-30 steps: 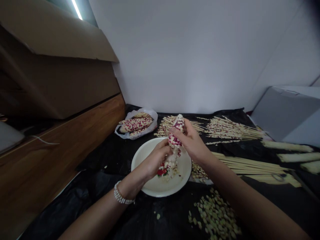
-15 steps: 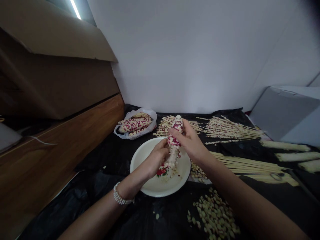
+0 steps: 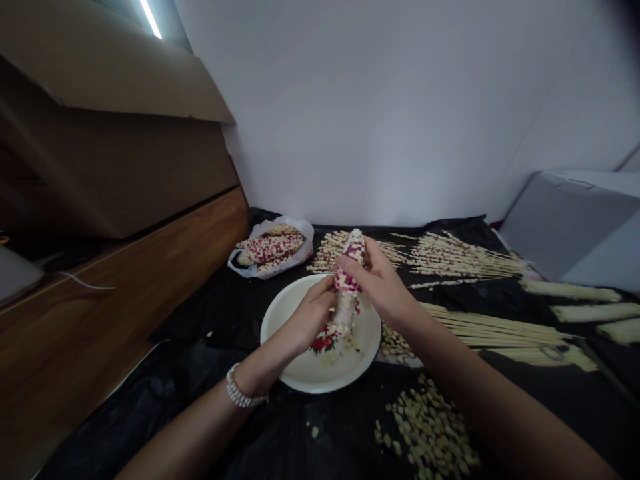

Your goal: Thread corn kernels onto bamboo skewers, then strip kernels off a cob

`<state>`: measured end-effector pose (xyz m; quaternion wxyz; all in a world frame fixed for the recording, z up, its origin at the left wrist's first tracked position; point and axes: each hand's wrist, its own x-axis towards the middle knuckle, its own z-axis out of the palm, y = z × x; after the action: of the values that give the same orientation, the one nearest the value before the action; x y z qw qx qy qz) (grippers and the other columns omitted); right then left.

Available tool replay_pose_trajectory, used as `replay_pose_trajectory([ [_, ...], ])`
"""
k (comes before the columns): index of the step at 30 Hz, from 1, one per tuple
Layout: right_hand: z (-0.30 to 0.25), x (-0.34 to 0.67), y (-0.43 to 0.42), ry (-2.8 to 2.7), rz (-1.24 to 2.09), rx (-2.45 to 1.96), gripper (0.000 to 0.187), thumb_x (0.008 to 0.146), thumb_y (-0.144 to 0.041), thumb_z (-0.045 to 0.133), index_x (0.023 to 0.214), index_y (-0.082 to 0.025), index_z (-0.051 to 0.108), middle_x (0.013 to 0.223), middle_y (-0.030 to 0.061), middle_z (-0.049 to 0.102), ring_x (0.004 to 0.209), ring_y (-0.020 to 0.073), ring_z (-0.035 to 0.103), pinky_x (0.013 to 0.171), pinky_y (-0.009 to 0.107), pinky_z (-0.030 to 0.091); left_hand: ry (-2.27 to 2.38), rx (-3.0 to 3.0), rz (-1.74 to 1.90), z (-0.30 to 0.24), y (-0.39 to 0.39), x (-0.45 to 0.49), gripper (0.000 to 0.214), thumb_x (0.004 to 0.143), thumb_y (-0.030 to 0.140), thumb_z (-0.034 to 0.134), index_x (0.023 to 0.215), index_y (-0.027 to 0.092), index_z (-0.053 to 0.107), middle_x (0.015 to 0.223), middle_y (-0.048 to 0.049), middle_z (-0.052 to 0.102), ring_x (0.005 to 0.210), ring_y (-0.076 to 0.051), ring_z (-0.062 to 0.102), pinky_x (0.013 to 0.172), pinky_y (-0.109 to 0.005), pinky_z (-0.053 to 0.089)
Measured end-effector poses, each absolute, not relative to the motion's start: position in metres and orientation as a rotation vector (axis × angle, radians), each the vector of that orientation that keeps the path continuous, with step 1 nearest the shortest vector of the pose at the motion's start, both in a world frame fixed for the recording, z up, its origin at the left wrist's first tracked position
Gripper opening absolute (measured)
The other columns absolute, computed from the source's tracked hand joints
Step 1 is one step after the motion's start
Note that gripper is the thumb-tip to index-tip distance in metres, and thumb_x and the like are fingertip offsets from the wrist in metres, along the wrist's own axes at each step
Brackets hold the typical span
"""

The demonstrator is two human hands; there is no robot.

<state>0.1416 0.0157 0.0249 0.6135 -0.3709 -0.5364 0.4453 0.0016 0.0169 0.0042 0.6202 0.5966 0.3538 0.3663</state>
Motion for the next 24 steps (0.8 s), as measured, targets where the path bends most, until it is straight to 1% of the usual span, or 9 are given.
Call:
replay_pose_trajectory([
  [2,0.026,0.144,0.016,-1.177,1.129,-0.808,0.034,0.08,-0.038,0.066,0.109,-0.028,0.051,0.088,0.0006,0.059,0.075,0.0171,0.057,0.066,0.032,0.049,0.76,1.204,0.808,0.011,0.015,0.001,0.039,0.065,0.012,0.05,0.102,0.02,0.06,0.089,-0.0041,0.065,0.079,-0.019,0.058,0.067,-0.03,0.042],
  [4,0.029,0.146,0.017,-1.118,1.222,-0.749,0.034,0.079,-0.037,0.068,0.107,-0.028,0.051,0.085,0.0002,0.059,0.071,0.0163,0.057,0.062,0.031,0.048,0.701,1.049,0.752,0.019,0.013,0.001,0.036,0.066,0.014,0.052,0.1,0.019,0.061,0.087,-0.0042,0.065,0.078,-0.019,0.058,0.065,-0.029,0.041],
  [7,0.031,0.147,0.018,-1.064,1.318,-0.689,0.035,0.078,-0.035,0.068,0.108,-0.028,0.051,0.084,0.0002,0.059,0.071,0.0169,0.057,0.062,0.032,0.047,0.656,0.886,0.69,0.026,0.011,0.001,0.026,0.074,0.025,0.052,0.096,0.016,0.064,0.082,-0.0058,0.066,0.079,-0.02,0.06,0.066,-0.031,0.041],
  [10,0.032,0.146,0.017,-1.066,1.337,-0.685,0.035,0.078,-0.034,0.067,0.109,-0.029,0.051,0.084,0.0001,0.059,0.073,0.0176,0.058,0.064,0.032,0.047,0.681,0.838,0.683,0.026,0.013,0.002,0.026,0.076,0.028,0.051,0.094,0.016,0.065,0.079,-0.006,0.067,0.08,-0.021,0.061,0.068,-0.032,0.042],
  [15,0.028,0.144,0.016,-1.073,1.356,-0.656,0.035,0.079,-0.034,0.068,0.109,-0.029,0.052,0.084,-0.0002,0.06,0.072,0.0168,0.058,0.064,0.032,0.047,0.722,0.864,0.685,0.022,0.013,0.002,0.025,0.073,0.025,0.05,0.093,0.016,0.064,0.078,-0.0051,0.066,0.079,-0.02,0.06,0.065,-0.031,0.04],
  [21,0.025,0.143,0.017,-1.054,1.374,-0.649,0.033,0.078,-0.033,0.069,0.107,-0.028,0.054,0.086,-0.0002,0.062,0.074,0.0165,0.059,0.066,0.032,0.048,0.797,0.922,0.781,0.019,0.007,0.006,0.021,0.063,0.015,0.051,0.082,0.017,0.06,0.072,-0.002,0.061,0.067,-0.015,0.054,0.062,-0.029,0.038],
  [24,0.027,0.145,0.019,-1.044,1.381,-0.645,0.031,0.079,-0.034,0.068,0.105,-0.027,0.053,0.085,0.0006,0.062,0.076,0.0175,0.06,0.066,0.032,0.048,0.792,0.922,0.779,0.02,0.008,0.004,0.023,0.06,0.012,0.052,0.081,0.017,0.06,0.072,-0.0009,0.059,0.064,-0.013,0.051,0.062,-0.028,0.039],
])
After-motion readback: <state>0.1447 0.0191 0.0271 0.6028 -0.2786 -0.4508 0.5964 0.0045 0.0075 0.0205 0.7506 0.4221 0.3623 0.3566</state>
